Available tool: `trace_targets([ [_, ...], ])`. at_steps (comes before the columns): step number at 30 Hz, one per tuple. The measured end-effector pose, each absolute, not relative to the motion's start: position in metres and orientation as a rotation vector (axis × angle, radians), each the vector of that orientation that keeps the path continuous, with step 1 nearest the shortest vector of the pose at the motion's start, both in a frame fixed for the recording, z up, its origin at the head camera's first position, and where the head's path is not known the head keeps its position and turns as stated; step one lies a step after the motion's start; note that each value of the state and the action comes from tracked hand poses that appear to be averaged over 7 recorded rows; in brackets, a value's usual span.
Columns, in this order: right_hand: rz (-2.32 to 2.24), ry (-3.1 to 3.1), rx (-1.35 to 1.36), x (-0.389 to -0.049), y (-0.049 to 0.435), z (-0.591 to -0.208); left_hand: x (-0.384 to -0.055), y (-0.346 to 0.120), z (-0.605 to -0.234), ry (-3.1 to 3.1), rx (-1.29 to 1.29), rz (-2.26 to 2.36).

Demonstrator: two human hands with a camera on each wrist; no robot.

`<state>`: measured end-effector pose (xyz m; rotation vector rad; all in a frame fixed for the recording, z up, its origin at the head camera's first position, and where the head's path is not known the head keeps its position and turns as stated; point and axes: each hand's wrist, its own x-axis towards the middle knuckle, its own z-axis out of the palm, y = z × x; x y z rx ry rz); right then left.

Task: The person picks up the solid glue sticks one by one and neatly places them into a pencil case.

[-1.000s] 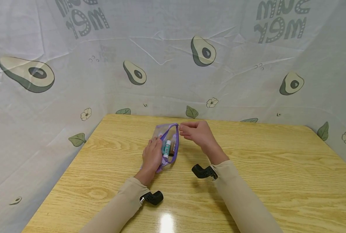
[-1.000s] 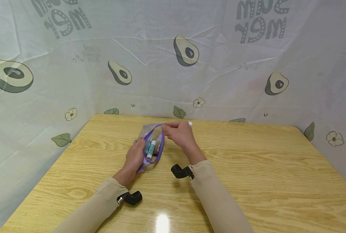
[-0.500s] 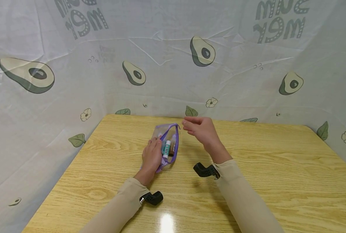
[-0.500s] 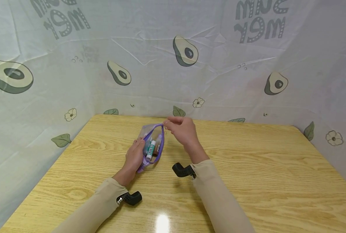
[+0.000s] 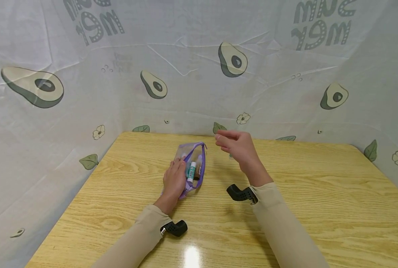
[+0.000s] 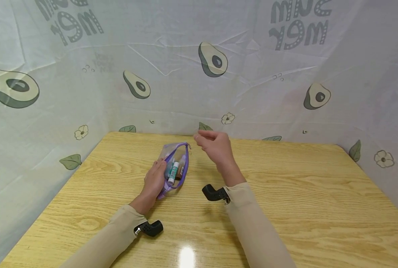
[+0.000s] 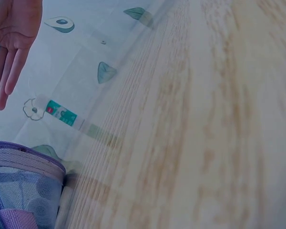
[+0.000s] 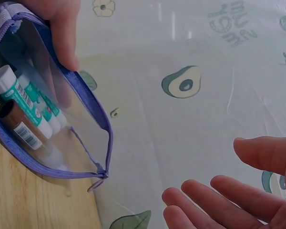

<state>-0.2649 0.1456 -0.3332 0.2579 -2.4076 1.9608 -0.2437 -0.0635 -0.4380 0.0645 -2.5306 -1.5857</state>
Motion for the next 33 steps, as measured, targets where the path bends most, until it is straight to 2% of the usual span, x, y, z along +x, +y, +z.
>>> trace_targets([
  [19,1.945,-2.322,0.196,-0.26,0.191,-0.318,-0.242,-0.066,-0.441,-2.508,0.025,-1.629],
  [33,1.904,-2.297,0.033,-0.263,0.217,-0.314,-0.242,-0.064,-0.442,-2.526,0.046,-1.617],
])
